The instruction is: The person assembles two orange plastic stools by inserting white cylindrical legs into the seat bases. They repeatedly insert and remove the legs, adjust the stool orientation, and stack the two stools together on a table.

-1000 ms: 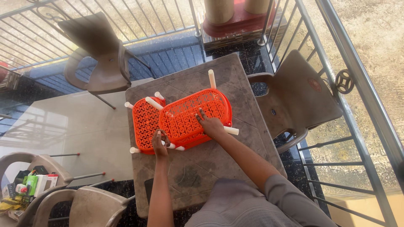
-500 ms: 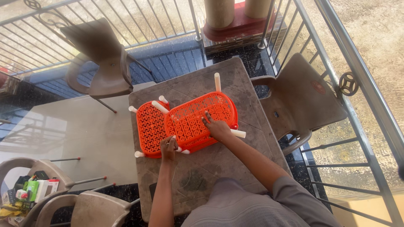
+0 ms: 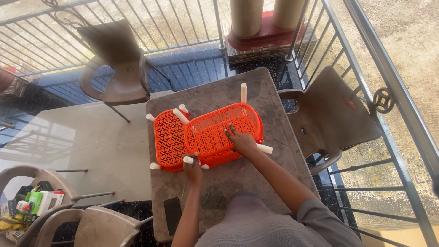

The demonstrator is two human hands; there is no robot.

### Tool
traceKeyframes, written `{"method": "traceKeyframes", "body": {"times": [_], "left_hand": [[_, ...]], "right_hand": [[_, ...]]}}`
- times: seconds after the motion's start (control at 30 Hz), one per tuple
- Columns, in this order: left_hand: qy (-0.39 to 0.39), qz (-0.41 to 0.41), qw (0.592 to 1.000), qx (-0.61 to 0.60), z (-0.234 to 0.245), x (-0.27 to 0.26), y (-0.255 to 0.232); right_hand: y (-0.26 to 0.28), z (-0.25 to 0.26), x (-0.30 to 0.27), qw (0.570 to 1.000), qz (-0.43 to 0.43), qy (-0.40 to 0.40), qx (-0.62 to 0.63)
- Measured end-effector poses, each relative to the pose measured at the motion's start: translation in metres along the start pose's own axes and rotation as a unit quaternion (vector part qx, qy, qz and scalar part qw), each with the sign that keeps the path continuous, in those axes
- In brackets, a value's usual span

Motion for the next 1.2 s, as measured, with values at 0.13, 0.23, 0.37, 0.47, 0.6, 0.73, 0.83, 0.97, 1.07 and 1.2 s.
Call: {"method": "traceKeyframes", "body": {"times": [0.13,0.23,0.37,0.47,0.6,0.73,0.83,0.97,1.07,1.2], "left_hand": [[-0.105,0.020,0.994,-0.022,0.001,-0.005,0.000],[-0.011,-0.234,0.967,0.101,-0.026,-0.018,-0.049],[0.002,-0.185,0.973,0.140,-0.042,-0.011,-0.051],[-0.033,-0.139,0.972,0.189,-0.045,-0.003,-0.052],[0.007,-0.241,0.950,0.198,-0.060,-0.013,-0.067],[-0.022,-0.070,0.982,0.176,-0.039,0.002,-0.041],[-0.030,-0.092,0.982,0.164,-0.031,0.002,-0.039],[0.052,-0.179,0.979,0.085,-0.025,-0.022,-0.043],[0.129,-0.130,0.982,0.037,-0.010,-0.024,-0.043],[0.165,-0.159,0.960,0.163,0.005,-0.029,-0.049]], "right_hand": [[0.000,0.001,-0.003,1.000,-0.011,-0.006,0.014],[-0.008,-0.001,-0.006,1.000,-0.019,0.000,0.013],[-0.017,-0.007,-0.010,0.999,-0.039,0.028,0.017],[-0.019,0.000,-0.008,0.999,-0.045,0.004,0.005],[-0.023,-0.002,-0.013,0.999,-0.052,-0.003,0.007],[-0.013,-0.001,-0.010,0.999,-0.045,0.017,-0.010],[-0.006,0.000,-0.005,0.999,-0.039,0.020,-0.002],[0.003,-0.013,-0.001,0.999,-0.026,0.018,-0.009],[0.015,-0.014,0.009,0.999,-0.023,-0.002,-0.026],[0.019,-0.020,0.011,1.000,-0.025,-0.008,-0.003]]}}
Point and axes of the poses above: each hand's wrist, its own x-axis towards the middle knuckle, its own z-axis out of the back of the hand, y = z × x, the point moved 8 cm from there along x, towards the middle knuckle, and after that the axes turned 15 degrees about -x, right-handed, at the moved point
